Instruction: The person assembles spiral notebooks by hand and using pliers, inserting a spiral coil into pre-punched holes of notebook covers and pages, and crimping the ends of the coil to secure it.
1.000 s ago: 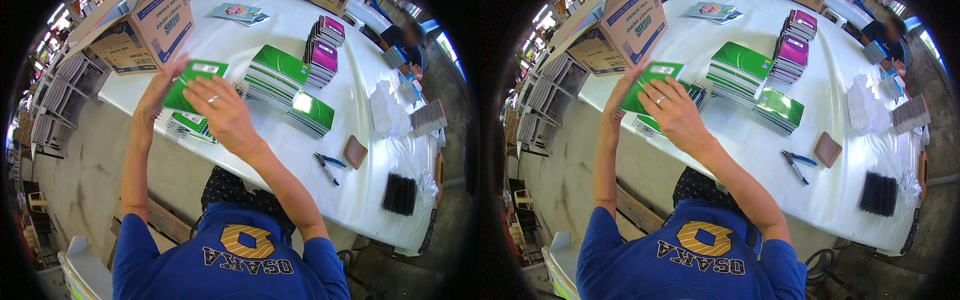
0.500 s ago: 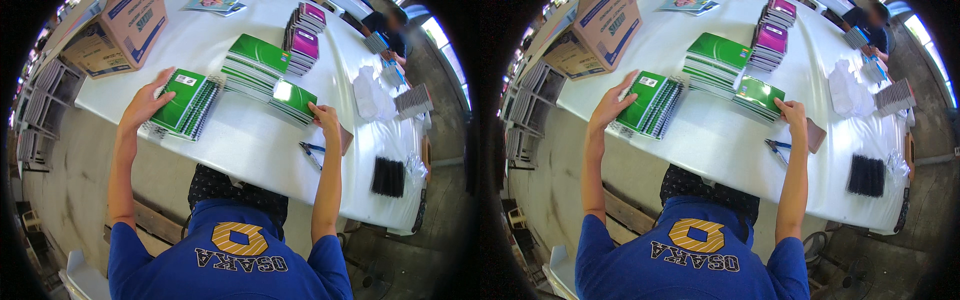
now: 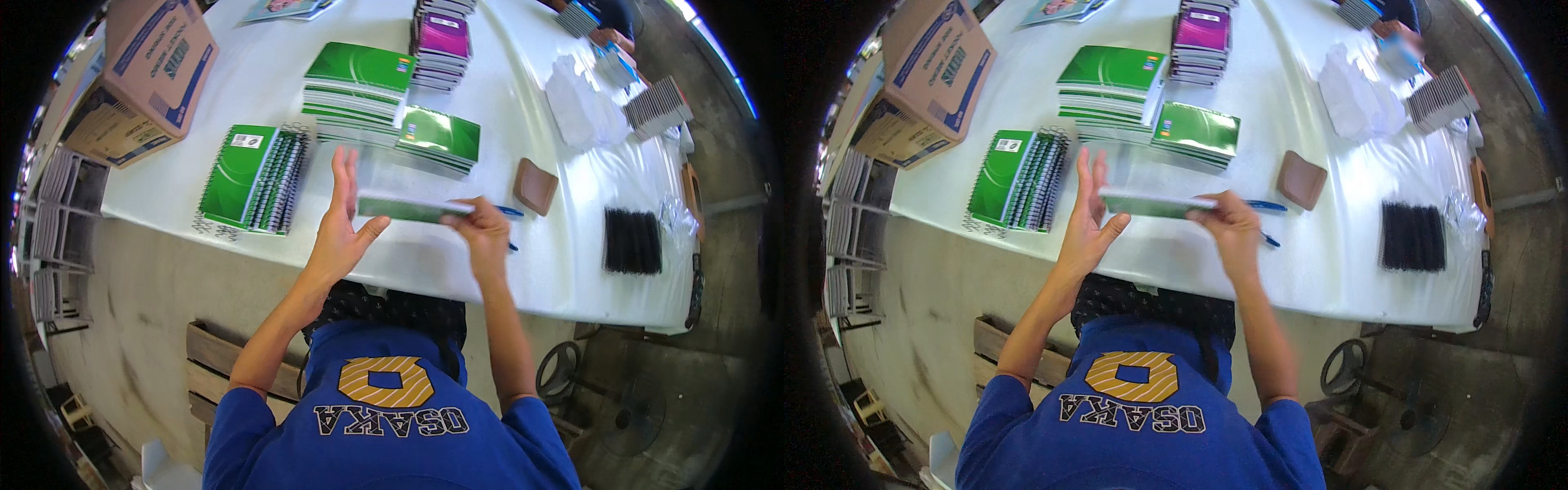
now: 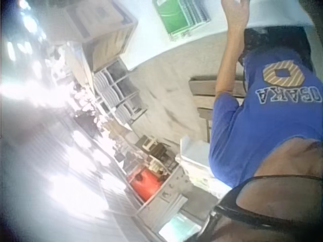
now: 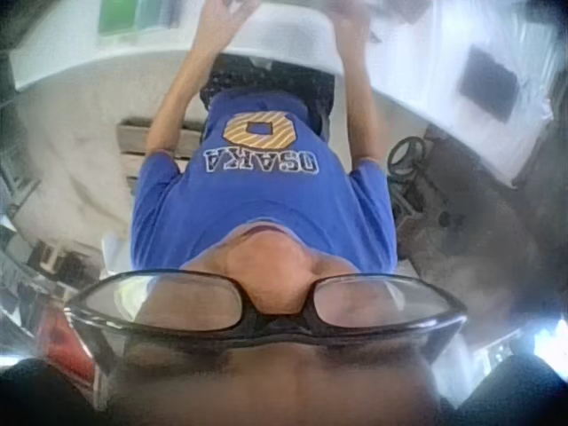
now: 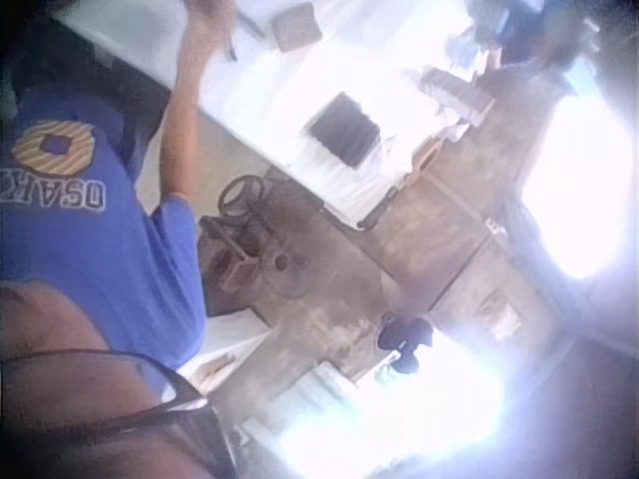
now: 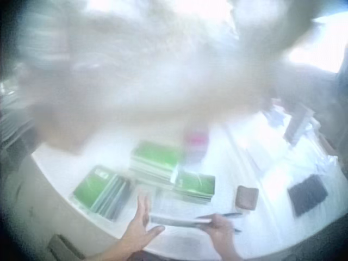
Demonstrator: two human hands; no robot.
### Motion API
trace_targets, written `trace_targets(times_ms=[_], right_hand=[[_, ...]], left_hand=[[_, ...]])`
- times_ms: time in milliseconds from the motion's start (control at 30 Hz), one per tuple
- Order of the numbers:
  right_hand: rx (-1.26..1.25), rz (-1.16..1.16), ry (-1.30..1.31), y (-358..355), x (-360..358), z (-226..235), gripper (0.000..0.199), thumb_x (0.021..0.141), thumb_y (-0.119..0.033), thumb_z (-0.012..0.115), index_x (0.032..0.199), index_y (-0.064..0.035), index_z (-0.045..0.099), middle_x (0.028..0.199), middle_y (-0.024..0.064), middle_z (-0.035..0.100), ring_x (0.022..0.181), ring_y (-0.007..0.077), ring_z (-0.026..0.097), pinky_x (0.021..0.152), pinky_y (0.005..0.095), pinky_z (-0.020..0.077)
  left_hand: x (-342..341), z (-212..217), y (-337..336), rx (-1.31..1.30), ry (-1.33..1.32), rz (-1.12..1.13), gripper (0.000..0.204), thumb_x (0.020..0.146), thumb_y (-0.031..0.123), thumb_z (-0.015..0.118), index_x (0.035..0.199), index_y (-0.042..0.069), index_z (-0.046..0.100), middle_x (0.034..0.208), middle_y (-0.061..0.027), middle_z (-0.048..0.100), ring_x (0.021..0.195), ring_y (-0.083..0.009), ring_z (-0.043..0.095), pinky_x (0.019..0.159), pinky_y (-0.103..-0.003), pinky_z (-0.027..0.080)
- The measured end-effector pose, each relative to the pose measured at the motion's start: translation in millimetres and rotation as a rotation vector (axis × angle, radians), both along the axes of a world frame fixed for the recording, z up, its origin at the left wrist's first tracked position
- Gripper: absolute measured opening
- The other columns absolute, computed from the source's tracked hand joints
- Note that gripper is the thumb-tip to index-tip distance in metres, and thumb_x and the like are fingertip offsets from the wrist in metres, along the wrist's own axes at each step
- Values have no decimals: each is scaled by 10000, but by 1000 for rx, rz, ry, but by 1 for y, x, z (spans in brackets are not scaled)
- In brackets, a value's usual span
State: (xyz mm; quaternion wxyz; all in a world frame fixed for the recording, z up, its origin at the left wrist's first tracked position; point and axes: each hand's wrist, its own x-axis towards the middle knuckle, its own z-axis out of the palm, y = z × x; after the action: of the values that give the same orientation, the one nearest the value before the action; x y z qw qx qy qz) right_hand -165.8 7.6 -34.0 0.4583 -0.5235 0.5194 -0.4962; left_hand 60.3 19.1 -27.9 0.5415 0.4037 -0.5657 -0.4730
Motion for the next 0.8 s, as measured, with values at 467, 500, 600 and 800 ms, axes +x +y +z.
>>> trace_targets(times_ms=[467, 500, 600, 800], right_hand=[[-259, 111, 356, 11, -8, -7, 225, 765, 61, 712, 963, -46, 713, 954, 69, 727, 881, 182, 676, 797, 308, 521], [-308, 67, 355, 3, -29, -2, 211, 761, 67, 707, 943, -40, 717, 958, 70, 728, 881, 188, 675, 801, 318, 520], [-290, -302, 477, -32, -152, 5, 135, 776, 43, 669, 879, -22, 729, 886, 91, 728, 835, 200, 681, 756, 342, 521], [67, -904, 1736, -51, -347, -36, 177, 842, -230, 669, 932, -84, 710, 1002, 98, 670, 972, 286, 614, 823, 450, 437]], left_hand=[[-52, 15, -17, -512, -1352, -62, 737, 896, 449, 583, 1502, 114, 329, 1525, -119, 388, 1416, -355, 331, 1131, -537, 281], [-48, 9, -23, -474, -1365, -111, 675, 903, 422, 588, 1478, 134, 382, 1485, -116, 453, 1383, -330, 404, 1118, -533, 306], [-53, 27, -17, -411, -1272, -148, 546, 927, 373, 582, 1433, 213, 451, 1304, -89, 618, 1219, -301, 577, 934, -480, 483], [-57, 51, -16, -130, -1303, -378, 503, 943, 363, 570, 1427, 272, 469, 1115, -86, 697, 822, -329, 686, 666, -444, 530]])
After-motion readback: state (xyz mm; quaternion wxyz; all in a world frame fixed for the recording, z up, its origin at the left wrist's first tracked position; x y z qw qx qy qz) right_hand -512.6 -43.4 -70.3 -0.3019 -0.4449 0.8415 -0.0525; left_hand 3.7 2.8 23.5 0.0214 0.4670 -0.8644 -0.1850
